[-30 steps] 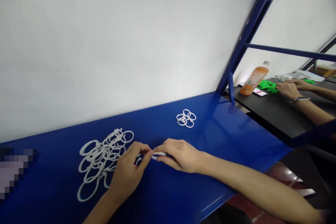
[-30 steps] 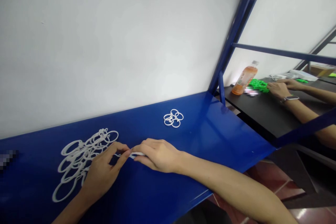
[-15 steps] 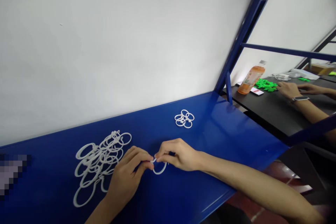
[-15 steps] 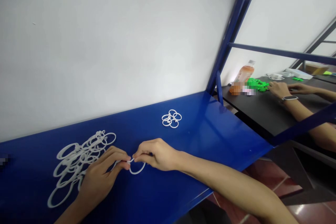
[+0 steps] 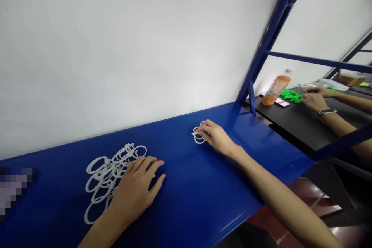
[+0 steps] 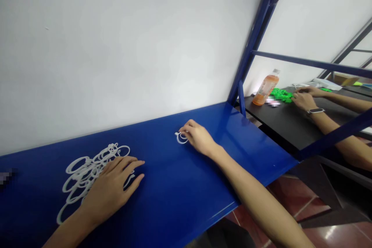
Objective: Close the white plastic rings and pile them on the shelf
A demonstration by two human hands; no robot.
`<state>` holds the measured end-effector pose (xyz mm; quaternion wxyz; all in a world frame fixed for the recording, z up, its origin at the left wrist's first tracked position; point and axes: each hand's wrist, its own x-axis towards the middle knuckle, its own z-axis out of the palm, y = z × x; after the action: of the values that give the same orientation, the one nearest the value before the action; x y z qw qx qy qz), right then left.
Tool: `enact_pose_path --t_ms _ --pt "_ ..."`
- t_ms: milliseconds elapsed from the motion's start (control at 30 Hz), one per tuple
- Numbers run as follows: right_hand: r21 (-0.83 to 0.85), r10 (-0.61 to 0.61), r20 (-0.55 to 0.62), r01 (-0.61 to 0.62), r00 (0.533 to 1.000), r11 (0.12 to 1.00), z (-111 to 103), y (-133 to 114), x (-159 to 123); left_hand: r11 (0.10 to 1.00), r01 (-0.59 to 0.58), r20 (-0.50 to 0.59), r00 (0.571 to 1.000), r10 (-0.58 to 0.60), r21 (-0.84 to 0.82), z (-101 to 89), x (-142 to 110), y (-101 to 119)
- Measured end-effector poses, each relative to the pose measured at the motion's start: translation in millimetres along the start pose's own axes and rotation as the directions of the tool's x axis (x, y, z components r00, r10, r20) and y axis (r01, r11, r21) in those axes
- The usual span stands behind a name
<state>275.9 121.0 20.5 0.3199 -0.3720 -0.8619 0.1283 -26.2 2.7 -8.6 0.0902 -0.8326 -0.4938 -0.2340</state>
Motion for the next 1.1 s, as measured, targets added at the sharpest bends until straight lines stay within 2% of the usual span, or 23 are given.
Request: enact_pose_path --t_ms 100,200,367,500,600,667,700,767,833,900,1000,1067,1100 --pt "-0.118 0.156 -0.011 -0.157 0.988 0.981 -17.0 33.5 -0.3 0.999 0.012 0.062 0.998 -0.015 0.052 -4.5 -7.2 -6.8" --pt "-0.135 0.219 0.034 -0.213 0.975 0.968 -23.9 48.7 -1.3 0.999 0.006 0.114 0.993 -0.011 0.042 -7.1 -8.5 -10.1" --pt "-0.114 0.237 0.100 -0.226 0.966 0.967 -23.1 48.3 -1.1 0.999 0.017 0.142 0.990 -0.013 -0.032 -4.4 -4.3 -14.4" --pt "-0.149 0.186 -0.018 -0.186 0.982 0.971 -26.6 43.6 0.3 0.988 0.068 0.090 0.994 -0.055 -0.141 -6.4 -0.7 -10.8" --pt "-0.169 0.143 -0.144 -0.166 0.979 0.972 -24.6 30.3 1.2 0.953 0.154 0.008 0.988 -0.157 -0.262 -12.2 3.8 -1.1" --pt "-0.151 0.106 -0.168 -0.131 0.980 0.980 -17.5 12.2 0.1 0.915 0.204 -0.015 0.975 -0.223 -0.349 -15.3 7.1 6.6" --pt "-0.122 0.074 -0.148 -0.092 0.986 0.988 -12.3 0.6 -1.1 0.892 0.226 -0.013 0.968 -0.251 -0.393 -16.0 8.4 10.2" --pt "-0.003 -0.036 -0.036 0.036 0.999 0.999 -0.2 -25.1 -4.5 0.834 0.260 0.008 0.956 -0.293 -0.487 -15.3 9.9 16.6" --pt "0.142 -0.159 0.093 0.145 0.983 0.979 12.3 -49.3 -8.1 0.749 0.293 0.045 0.942 -0.333 -0.595 -12.8 9.8 21.5" --pt "0.238 -0.246 0.190 0.198 0.951 0.951 23.1 -67.0 -11.0 0.640 0.314 0.087 0.929 -0.361 -0.701 -9.9 9.0 24.7" --pt "0.334 -0.297 0.239 0.209 0.925 0.919 35.4 -78.5 -13.6 0.502 0.334 0.145 0.914 -0.378 -0.797 -7.2 8.5 26.5" --pt "0.396 -0.266 0.216 0.164 0.940 0.903 41.7 -79.1 -15.0 0.475 0.342 0.158 0.909 -0.385 -0.811 -6.5 9.1 25.9" --pt "0.423 -0.237 0.200 0.135 0.951 0.896 44.4 -78.5 -15.6 0.490 0.344 0.154 0.909 -0.386 -0.801 -6.3 9.4 25.3"
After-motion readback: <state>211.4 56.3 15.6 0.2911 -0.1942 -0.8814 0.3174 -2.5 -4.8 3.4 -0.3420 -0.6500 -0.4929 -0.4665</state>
